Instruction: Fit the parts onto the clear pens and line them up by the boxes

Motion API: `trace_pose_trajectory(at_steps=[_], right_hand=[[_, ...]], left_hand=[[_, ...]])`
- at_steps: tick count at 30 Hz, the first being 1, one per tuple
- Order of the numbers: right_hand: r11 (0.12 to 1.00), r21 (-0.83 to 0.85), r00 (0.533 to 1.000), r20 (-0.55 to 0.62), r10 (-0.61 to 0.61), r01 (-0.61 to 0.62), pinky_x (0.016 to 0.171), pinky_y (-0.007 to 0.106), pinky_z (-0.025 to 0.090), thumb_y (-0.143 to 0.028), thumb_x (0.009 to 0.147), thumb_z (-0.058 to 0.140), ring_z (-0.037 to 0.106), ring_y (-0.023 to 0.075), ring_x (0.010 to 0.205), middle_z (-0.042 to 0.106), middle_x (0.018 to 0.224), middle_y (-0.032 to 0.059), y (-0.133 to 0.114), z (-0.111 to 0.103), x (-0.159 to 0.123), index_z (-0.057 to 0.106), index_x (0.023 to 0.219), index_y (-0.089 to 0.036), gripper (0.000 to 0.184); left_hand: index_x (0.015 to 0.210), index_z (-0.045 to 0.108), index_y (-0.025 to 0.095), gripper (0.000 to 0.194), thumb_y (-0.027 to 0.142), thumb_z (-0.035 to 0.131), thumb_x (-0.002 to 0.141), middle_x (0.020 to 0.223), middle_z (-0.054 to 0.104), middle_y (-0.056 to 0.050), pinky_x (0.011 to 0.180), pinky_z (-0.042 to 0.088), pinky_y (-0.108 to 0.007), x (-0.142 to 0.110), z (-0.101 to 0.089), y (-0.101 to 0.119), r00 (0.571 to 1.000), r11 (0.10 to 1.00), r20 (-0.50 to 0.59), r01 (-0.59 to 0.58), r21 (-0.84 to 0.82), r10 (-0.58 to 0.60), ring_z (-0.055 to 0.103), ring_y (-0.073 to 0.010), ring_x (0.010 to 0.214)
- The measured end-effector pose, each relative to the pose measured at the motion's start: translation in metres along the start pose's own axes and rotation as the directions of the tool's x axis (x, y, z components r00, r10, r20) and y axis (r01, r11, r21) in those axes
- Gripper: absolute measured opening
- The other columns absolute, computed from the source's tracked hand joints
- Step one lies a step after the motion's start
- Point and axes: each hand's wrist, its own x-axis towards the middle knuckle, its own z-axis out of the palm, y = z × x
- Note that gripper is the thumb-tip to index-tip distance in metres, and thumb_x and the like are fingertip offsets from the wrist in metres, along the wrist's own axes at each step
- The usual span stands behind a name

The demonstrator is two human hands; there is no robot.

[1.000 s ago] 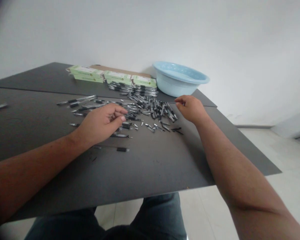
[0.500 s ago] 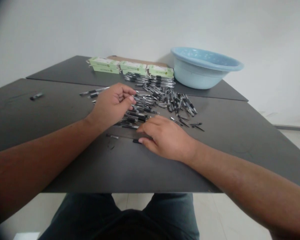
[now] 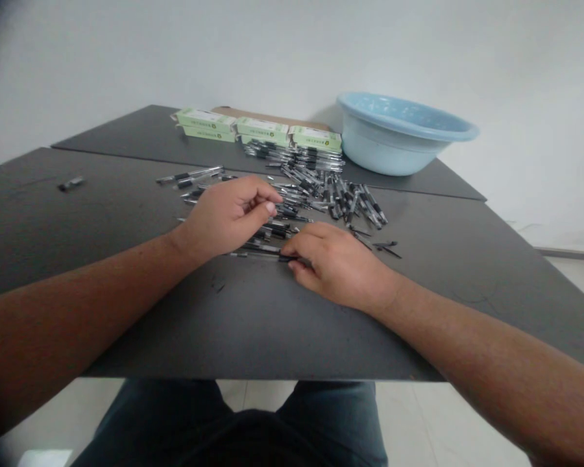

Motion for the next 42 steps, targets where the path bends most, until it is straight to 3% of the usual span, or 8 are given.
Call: trace_pose_trajectory(at_steps=[4,8,14,18,26,29,35,42], right_hand=[[0.998,-0.026,0.982,-0.183,0.054,-0.060,0.077,0.036,0.058,-0.013,0.088,0.067,0.071,0.0214,0.083,0.074,0.093,0.0044,0.010,-0.016,-0.001,0.071,0.104,-0.022,0.019],[0.981,0.018,0.917,-0.354,0.185,-0.191,0.070,0.036,0.056,-0.017,0.085,0.074,0.066,0.0194,0.071,0.072,0.085,0.0013,0.013,-0.022,-0.002,0.073,0.098,-0.024,0.015],[0.830,0.540,0.796,-0.439,0.417,-0.137,0.064,0.034,0.057,-0.039,0.085,0.086,0.068,0.0184,0.072,0.074,0.089,0.0011,0.011,-0.014,0.001,0.071,0.111,-0.029,0.031],[0.724,0.675,0.852,-0.286,0.438,-0.146,0.066,0.036,0.059,-0.048,0.086,0.085,0.070,0.0189,0.073,0.077,0.091,0.0019,0.012,-0.006,0.004,0.076,0.114,-0.029,0.035],[0.821,0.550,0.870,-0.319,0.375,-0.153,0.083,0.038,0.058,-0.053,0.105,0.057,0.073,0.0213,0.091,0.079,0.102,0.0047,0.006,-0.014,0.003,0.073,0.106,-0.027,0.030],[0.890,0.416,0.902,-0.286,0.323,-0.186,0.082,0.037,0.057,-0.056,0.108,0.047,0.072,0.0212,0.085,0.077,0.094,0.0040,0.011,-0.020,0.001,0.068,0.104,-0.027,0.036],[0.992,0.007,0.991,-0.042,0.125,-0.125,0.083,0.038,0.054,-0.033,0.105,0.053,0.069,0.0252,0.091,0.072,0.096,0.0093,0.021,-0.004,0.003,0.067,0.104,-0.020,0.019],[0.994,-0.066,0.994,0.054,0.095,-0.091,0.085,0.038,0.056,-0.026,0.100,0.063,0.070,0.0261,0.093,0.071,0.097,0.0108,0.020,0.016,0.003,0.072,0.103,-0.017,0.013]], left_hand=[[0.105,0.076,0.017,0.021,0.026,0.057,0.099,0.099,0.079,-0.005,0.087,0.053,-0.034,-0.002,-0.001,0.005,0.978,0.981,0.112,-0.185,0.061,0.178,0.073,-0.0216,0.094],[0.110,0.075,0.018,0.025,0.032,0.057,0.101,0.103,0.080,-0.006,0.089,0.053,-0.035,-0.003,-0.003,0.007,0.962,0.973,0.185,-0.217,0.076,0.200,0.073,-0.0227,0.097],[0.107,0.074,0.018,0.024,0.031,0.055,0.102,0.100,0.079,-0.005,0.082,0.051,-0.032,-0.003,-0.004,0.007,0.975,0.985,0.166,-0.162,0.067,0.149,0.073,-0.0208,0.091],[0.105,0.072,0.019,0.022,0.032,0.055,0.102,0.095,0.077,-0.003,0.077,0.049,-0.030,-0.004,-0.002,0.012,0.975,0.987,0.165,-0.158,0.026,0.152,0.071,-0.0188,0.086],[0.102,0.069,0.019,0.017,0.016,0.054,0.094,0.095,0.075,-0.003,0.079,0.050,-0.032,-0.003,-0.004,0.011,0.964,0.980,0.180,-0.199,-0.005,0.197,0.070,-0.0192,0.086],[0.094,0.067,0.019,0.024,0.008,0.054,0.077,0.093,0.072,-0.005,0.083,0.050,-0.037,0.002,-0.008,0.002,0.953,0.965,0.173,-0.260,0.045,0.249,0.067,-0.0224,0.088],[0.092,0.070,0.020,0.022,0.014,0.064,0.072,0.094,0.072,-0.006,0.096,0.047,-0.041,0.006,-0.011,-0.011,0.841,0.911,0.416,-0.407,0.067,0.345,0.065,-0.0258,0.097],[0.085,0.073,0.021,0.016,0.015,0.062,0.076,0.087,0.072,-0.006,0.096,0.046,-0.039,0.005,-0.009,-0.015,0.834,0.915,0.475,-0.382,0.132,0.280,0.063,-0.0247,0.094]])
